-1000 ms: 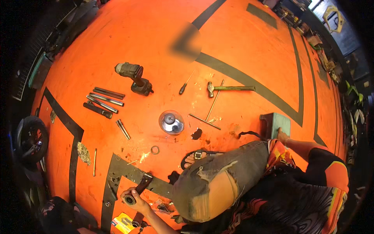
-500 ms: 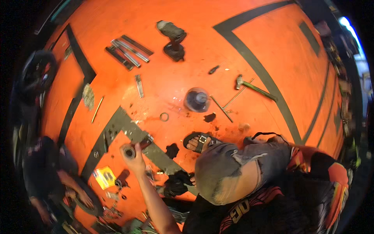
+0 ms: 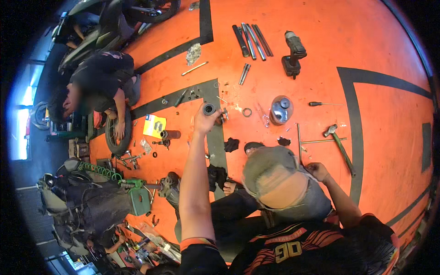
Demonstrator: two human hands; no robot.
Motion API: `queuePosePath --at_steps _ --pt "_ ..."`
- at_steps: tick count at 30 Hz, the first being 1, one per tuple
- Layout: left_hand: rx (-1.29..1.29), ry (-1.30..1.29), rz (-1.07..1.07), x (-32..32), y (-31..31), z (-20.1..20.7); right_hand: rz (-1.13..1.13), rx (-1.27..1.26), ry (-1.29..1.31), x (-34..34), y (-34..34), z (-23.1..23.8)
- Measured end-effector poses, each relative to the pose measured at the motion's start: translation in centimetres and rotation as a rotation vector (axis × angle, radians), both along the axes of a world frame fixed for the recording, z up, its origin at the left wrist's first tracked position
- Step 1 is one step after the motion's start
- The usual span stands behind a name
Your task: The person cleans oily components in a tray, wipes internal parts with a cloth, and replaces a rubber seal on a front fork assembly. They then insert the fork tube into the housing and secure it using a hammer.
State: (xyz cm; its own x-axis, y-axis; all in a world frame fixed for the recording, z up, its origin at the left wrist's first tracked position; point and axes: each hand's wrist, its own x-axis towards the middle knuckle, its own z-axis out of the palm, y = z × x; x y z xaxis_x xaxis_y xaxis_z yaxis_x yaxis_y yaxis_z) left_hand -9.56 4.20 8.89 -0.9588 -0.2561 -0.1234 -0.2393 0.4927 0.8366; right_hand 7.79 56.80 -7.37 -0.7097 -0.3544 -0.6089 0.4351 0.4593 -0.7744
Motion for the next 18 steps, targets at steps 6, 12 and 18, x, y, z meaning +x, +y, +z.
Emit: queuePosePath --at_steps 6,12,18 --pt "0.121 0.149 0.213 3.4 2.5 -1.9 -0.203 -0.127 0.103 -1.6 0.2 3.8" --pt "0.055 0.216 0.187 6.0 3.5 -2.2 -0.475 -0.051 0.515 -3.7 6.7 5.2" --pt "0.028 0.261 0.200 8.0 3.6 -2.8 -0.906 0.032 0.691 -12.8 15.4 10.9"
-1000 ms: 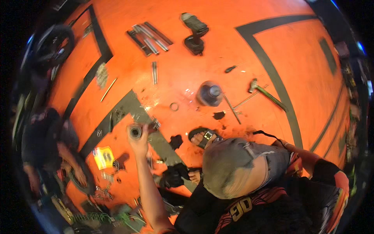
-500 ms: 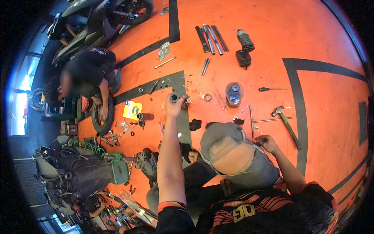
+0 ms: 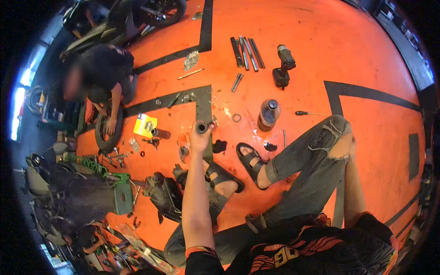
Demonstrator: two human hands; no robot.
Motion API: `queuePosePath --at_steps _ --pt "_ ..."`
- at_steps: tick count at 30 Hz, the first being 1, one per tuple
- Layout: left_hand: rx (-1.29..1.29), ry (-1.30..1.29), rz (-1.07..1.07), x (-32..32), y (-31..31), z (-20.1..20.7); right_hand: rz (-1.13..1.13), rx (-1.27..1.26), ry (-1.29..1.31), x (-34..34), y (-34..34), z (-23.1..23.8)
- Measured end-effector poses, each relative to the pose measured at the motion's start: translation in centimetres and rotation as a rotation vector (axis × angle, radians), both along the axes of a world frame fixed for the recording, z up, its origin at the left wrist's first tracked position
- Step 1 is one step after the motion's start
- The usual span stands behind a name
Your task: The person cleans oily components in a tray, wipes internal parts with a cloth, and replaces a rubber seal on a front fork assembly. They then insert the fork tube into the housing and secure it using a hammer.
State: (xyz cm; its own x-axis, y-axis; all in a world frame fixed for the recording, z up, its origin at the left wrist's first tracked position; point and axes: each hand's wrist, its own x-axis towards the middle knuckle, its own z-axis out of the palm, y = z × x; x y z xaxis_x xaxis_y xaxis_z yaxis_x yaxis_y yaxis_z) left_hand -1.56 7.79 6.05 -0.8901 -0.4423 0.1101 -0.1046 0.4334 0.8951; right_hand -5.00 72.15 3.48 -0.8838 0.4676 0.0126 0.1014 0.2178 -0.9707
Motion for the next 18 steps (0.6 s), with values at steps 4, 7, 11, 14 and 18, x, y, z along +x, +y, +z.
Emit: queuePosePath --at_steps 4,7,11,14,18 --pt "-0.024 -0.023 0.052 2.0 0.8 0.1 0.038 -0.303 -0.089 -4.3 -1.5 7.5" --pt "0.089 -0.020 0.219 2.3 1.0 0.4 0.083 -0.245 -0.067 -7.3 -3.9 10.2" --pt "0.409 -0.086 0.399 1.9 -3.5 0.7 0.482 0.016 -0.022 -9.4 -9.3 6.0" --pt "0.489 -0.074 0.482 0.9 -0.8 3.3 0.729 0.380 -0.087 -8.1 -15.7 1.3" --pt "0.351 -0.199 0.366 1.8 -1.5 6.2 0.745 0.365 0.046 -6.1 -26.1 -5.1"
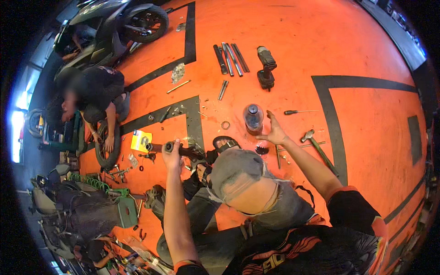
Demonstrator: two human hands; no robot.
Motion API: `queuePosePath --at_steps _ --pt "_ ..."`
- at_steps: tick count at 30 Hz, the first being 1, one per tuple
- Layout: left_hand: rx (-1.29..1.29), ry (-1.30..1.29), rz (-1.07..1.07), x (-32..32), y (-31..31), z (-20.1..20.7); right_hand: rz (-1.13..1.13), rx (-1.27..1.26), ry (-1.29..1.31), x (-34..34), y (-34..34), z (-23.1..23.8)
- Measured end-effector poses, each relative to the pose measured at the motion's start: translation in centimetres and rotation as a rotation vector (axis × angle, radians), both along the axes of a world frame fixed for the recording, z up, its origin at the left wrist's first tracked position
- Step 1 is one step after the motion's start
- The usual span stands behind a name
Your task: The person cleans oily components in a tray, wipes internal parts with a cloth, and replaces a rubber seal on a front fork assembly. They then insert the fork tube into the housing and secure it using a hammer.
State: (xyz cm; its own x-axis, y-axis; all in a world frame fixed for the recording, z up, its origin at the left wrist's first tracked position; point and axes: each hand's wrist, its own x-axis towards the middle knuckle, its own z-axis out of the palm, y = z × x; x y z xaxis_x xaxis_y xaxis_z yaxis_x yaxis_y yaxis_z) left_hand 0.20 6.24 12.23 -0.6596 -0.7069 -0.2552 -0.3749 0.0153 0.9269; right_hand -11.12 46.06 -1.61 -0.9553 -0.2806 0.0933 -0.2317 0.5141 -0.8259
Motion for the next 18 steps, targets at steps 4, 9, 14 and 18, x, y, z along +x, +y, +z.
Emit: queuePosePath --at_steps 4,9,14,18 --pt "-0.104 -0.025 -0.162 2.7 -4.2 3.1 -0.049 -0.360 -0.041 0.7 -7.8 -0.3" --pt "-0.136 -0.013 -0.372 -0.8 -4.5 8.7 -0.217 -0.993 -0.217 -6.0 -8.0 -5.1" --pt "-0.224 0.075 -0.495 -0.3 -7.6 6.4 -0.279 -0.423 0.113 -11.8 -9.1 -4.0" --pt "-0.207 0.045 -0.470 -1.1 -7.3 3.4 -0.257 -0.292 0.189 -16.0 -10.8 -2.1"
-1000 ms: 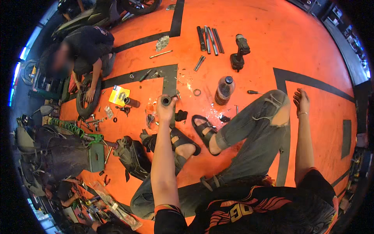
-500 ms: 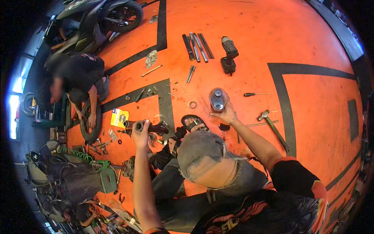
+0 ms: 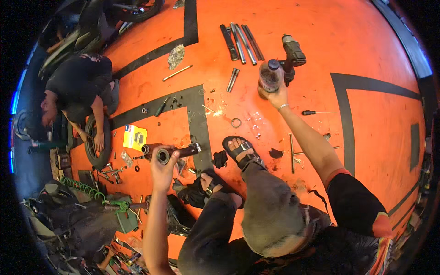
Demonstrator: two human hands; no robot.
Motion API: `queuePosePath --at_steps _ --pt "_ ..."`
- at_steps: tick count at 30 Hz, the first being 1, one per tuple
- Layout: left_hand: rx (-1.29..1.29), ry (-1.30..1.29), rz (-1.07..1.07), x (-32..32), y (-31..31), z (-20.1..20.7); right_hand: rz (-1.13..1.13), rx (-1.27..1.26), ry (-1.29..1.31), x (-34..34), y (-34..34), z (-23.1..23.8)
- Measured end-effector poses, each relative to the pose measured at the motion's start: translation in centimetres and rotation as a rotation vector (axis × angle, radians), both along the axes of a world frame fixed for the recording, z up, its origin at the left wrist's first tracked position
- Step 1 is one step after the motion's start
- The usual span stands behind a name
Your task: The person cleans oily components in a tray, wipes internal parts with a cloth, and replaces a rubber seal on a front fork assembly. They then insert the fork tube into the housing and secure it using a hammer.
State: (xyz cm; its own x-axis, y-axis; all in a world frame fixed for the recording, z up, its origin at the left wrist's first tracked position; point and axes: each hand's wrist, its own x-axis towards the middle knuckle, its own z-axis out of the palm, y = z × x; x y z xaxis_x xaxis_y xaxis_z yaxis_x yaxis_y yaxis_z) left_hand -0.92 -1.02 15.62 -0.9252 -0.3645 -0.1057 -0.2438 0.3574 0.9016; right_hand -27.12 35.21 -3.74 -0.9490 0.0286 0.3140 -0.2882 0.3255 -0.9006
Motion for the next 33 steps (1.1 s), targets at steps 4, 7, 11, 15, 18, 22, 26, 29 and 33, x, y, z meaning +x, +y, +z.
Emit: queuePosePath --at_steps 4,7,11,15,18,22,26,29,33 --pt "0.037 -0.028 0.020 -1.5 1.1 -4.5 0.057 0.016 -0.112 -1.4 0.6 0.7" --pt "-0.014 0.038 0.010 -3.3 2.0 -6.0 0.205 0.023 -0.068 -1.8 2.9 1.2" --pt "0.064 0.139 0.074 -5.5 1.8 -6.1 0.106 0.644 -0.132 1.0 12.2 -1.9" --pt "0.171 0.163 0.094 -5.8 1.6 -7.3 -0.458 0.791 -0.438 12.3 25.3 -5.8" --pt "0.039 0.161 0.067 -3.6 -0.5 -7.7 -0.600 1.007 -0.866 22.4 24.6 -4.3" --pt "0.079 0.111 -0.002 -4.8 1.0 -7.2 0.372 0.929 -0.681 32.1 25.9 -3.4" --pt "0.044 0.115 -0.018 -4.7 1.4 -7.1 0.802 0.773 -0.954 31.0 13.0 8.3" --pt "0.057 0.073 0.016 -4.6 2.1 -7.8 0.749 0.772 -0.883 26.9 5.6 18.9" --pt "0.103 0.100 0.057 -2.8 1.3 -7.4 0.595 0.824 -0.819 23.4 -2.5 28.9"
